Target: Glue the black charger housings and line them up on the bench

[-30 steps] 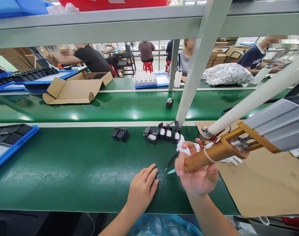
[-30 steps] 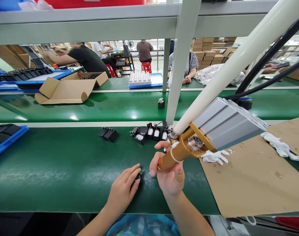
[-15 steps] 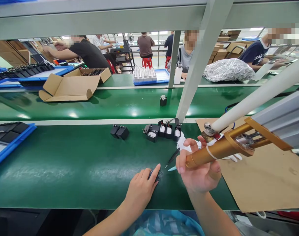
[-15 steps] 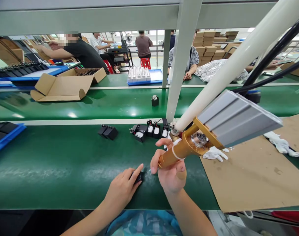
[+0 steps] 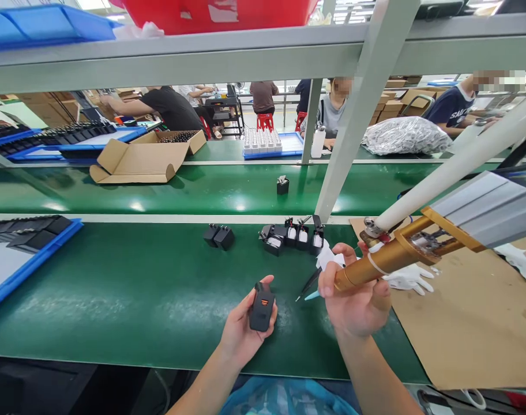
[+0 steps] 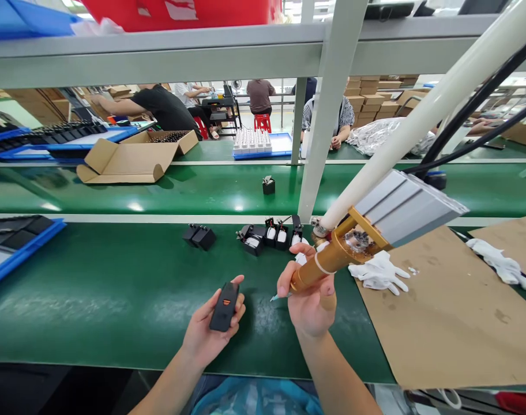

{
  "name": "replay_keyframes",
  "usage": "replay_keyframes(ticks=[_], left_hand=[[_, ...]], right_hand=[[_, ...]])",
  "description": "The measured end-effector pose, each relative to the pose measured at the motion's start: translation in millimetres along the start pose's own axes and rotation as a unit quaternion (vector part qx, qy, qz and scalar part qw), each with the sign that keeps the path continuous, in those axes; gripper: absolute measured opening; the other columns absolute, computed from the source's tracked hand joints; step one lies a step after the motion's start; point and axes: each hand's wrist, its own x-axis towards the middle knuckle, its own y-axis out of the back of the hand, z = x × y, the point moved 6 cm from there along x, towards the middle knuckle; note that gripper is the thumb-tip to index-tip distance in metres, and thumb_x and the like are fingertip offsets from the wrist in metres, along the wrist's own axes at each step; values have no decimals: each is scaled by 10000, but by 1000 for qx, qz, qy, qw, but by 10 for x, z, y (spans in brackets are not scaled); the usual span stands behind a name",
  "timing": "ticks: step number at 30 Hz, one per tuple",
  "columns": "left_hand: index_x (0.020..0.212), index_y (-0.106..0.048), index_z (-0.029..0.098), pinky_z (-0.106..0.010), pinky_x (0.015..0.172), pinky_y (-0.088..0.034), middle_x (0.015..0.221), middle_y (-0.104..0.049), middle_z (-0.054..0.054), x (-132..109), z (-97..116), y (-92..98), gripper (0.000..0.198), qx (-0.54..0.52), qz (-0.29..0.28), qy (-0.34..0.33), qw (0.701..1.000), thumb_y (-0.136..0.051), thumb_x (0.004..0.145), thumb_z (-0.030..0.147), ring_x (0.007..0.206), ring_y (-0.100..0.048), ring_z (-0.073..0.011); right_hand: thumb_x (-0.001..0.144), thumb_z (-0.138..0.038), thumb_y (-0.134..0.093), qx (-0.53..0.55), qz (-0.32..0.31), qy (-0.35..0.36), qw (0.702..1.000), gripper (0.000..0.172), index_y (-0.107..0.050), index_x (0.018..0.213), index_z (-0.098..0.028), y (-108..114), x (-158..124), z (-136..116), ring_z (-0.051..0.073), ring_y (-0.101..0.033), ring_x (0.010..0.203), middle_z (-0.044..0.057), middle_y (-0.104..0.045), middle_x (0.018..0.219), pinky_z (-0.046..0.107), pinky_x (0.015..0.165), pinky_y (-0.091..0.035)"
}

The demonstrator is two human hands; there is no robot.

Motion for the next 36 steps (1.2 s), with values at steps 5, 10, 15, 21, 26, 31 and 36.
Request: replay_keyframes(ticks=[5, 10, 15, 21, 26, 31, 36], left_hand=[[1226, -550, 230, -159, 418, -365, 772, -539, -15, -7, 25, -36, 439, -4, -38, -25, 999, -590, 832, 419, 574, -519, -89], [1243, -524, 232, -172, 436, -379, 771, -542, -16, -2, 21, -67, 455, 29, -69, -32, 997, -570, 840, 439, 559, -523, -92], [1240, -495, 241, -198, 469, -376, 755, -520, 0, -30, 88, -56, 477, 136, -60, -62, 987, -542, 840, 497, 556, -505, -99], [1207, -548, 204, -387, 796, -410, 972, -623, -87, 150, 790, 10, 394, 761, 130, -278, 571, -547, 862, 393, 884, -554, -246], [1214, -572, 144, -466, 910, -337, 974, -633, -157, 548, 1302, 66, 390, 875, 202, -315, 308, -465, 898, 347, 1039, -508, -321], [1316, -491, 159, -544, 1040, -210, 1341, -446, -209, 666, 1544, 120, 472, 852, 275, -342, 285, -507, 867, 305, 1307, -310, -381], [1445, -272, 198, -666, 1043, -92, 1541, -100, -204, 696, 1786, 414, 907, 746, 378, -283, 469, -704, 677, 414, 1397, -11, -467]], right_hand=[[806, -577, -435, -23, 6, -3, 1000, 366, -569, 1029, -319, 16, -3, 1, 78, -500, 429, 15, -531, 1054, 271, 383, -364], [820, -551, -441, -7, -8, 0, 1000, 346, -571, 1030, -310, 13, -1, 6, 80, -511, 441, 14, -527, 1059, 273, 386, -366], [815, -554, -453, 0, -5, 2, 1000, 349, -573, 1025, -303, 22, 6, 2, 81, -509, 436, 22, -530, 1058, 277, 386, -356], [809, -556, -437, -13, 10, -12, 1000, 359, -568, 1043, -317, 46, 4, 17, 85, -499, 442, 21, -537, 1058, 280, 399, -368], [812, -556, -428, -4, 6, -4, 1000, 377, -577, 1042, -297, 67, 2, 26, 84, -493, 439, 29, -543, 1063, 281, 406, -353], [818, -556, -430, -2, 11, -8, 1000, 378, -568, 1065, -305, 73, -4, 38, 88, -491, 439, 32, -557, 1056, 283, 407, -353], [801, -564, -457, 1, 17, -12, 1000, 404, -571, 1088, -303, 93, -9, 34, 94, -498, 448, 39, -560, 1056, 287, 412, -353]])
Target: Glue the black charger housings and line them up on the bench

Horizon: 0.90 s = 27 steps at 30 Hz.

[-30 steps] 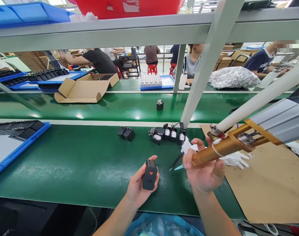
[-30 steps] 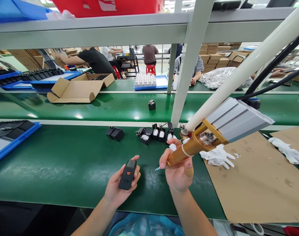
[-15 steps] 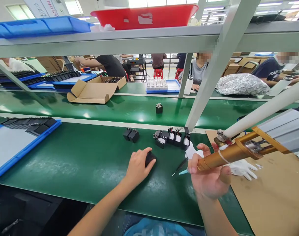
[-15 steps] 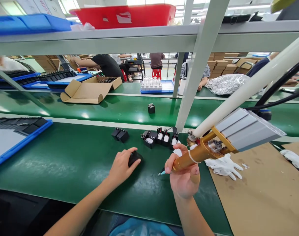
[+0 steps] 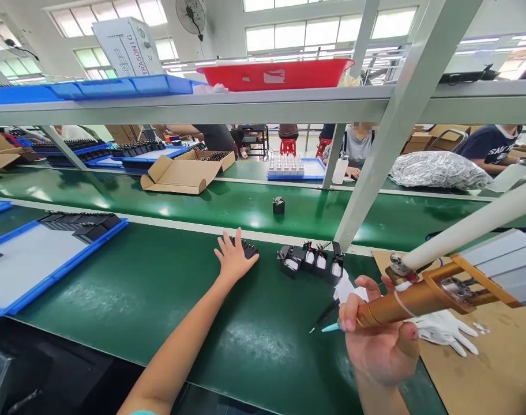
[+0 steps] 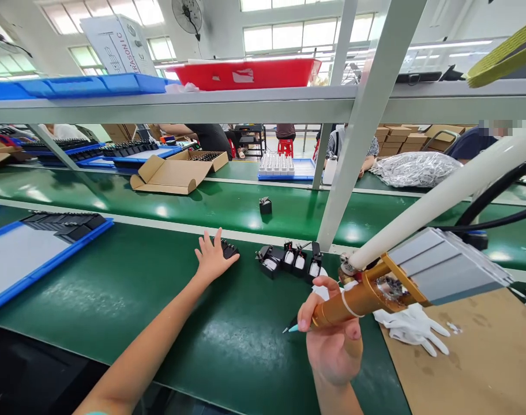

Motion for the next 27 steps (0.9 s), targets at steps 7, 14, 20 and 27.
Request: replay_keyframes(ticks=[7, 14, 20, 27], left_hand=[[1326, -449, 189, -586, 1056, -211, 1400, -362, -186, 108, -193, 58, 798, -195, -31, 48, 979, -712, 596, 377, 1342, -212, -418], [1284, -467, 167, -483, 808, -493, 1169, -608, -145, -122, 111, 174, 687, -506, -149, 31, 849, -266, 811, 622, 1056, -594, -322], [1264, -456, 171, -527, 949, -389, 1186, -597, -151, -487, 504, 195, 718, -756, -291, 48, 584, -398, 731, 648, 1179, -519, -350], [1241, -458, 184, -527, 953, -388, 1179, -576, -148, -577, 555, 222, 763, -767, -322, 41, 553, -416, 676, 696, 1151, -530, -351]], right_hand=[[802, -582, -445, -5, 4, -4, 1000, 424, -567, 1100, -307, 23, -4, 9, 95, -493, 448, 40, -561, 1059, 290, 411, -358], [791, -597, -460, -14, 22, 11, 1000, 432, -572, 1072, -288, 41, 11, 9, 98, -488, 450, 48, -563, 1056, 294, 408, -352], [776, -591, -469, -12, 60, 10, 998, 478, -532, 1151, -302, 129, 34, 21, 113, -491, 450, 44, -569, 1043, 298, 417, -355], [724, -613, -517, -3, 71, 3, 997, 549, -499, 1191, -325, 209, 65, 59, 116, -479, 457, 34, -586, 1043, 302, 424, -363]])
